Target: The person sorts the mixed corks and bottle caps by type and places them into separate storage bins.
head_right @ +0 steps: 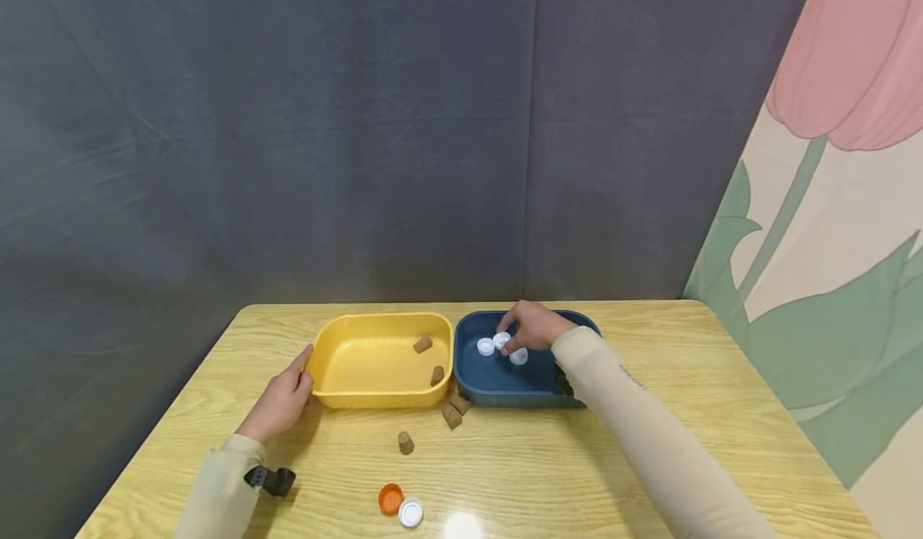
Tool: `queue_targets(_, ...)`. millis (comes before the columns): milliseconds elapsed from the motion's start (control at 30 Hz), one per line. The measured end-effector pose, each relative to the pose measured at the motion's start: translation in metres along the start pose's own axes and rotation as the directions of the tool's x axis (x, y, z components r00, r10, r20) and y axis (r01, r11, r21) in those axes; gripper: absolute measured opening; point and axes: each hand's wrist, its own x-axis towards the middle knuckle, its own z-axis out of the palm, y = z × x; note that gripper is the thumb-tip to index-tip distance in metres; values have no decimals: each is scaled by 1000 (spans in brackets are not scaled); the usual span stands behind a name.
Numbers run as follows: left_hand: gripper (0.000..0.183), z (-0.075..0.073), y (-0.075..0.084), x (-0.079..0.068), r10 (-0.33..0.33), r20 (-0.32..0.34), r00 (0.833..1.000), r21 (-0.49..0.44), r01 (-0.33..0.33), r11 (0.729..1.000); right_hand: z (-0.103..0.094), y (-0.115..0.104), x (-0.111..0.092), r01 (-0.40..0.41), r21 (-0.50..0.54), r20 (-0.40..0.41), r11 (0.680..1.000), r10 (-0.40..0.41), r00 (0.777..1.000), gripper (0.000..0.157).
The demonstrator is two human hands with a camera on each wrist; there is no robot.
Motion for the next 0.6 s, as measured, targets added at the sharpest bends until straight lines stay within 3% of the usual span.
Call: queue_targets(600,55,1,-2,0,-4,1,1000,-11,4,1000,1,4,0,-4,33,2,999,4,1000,42)
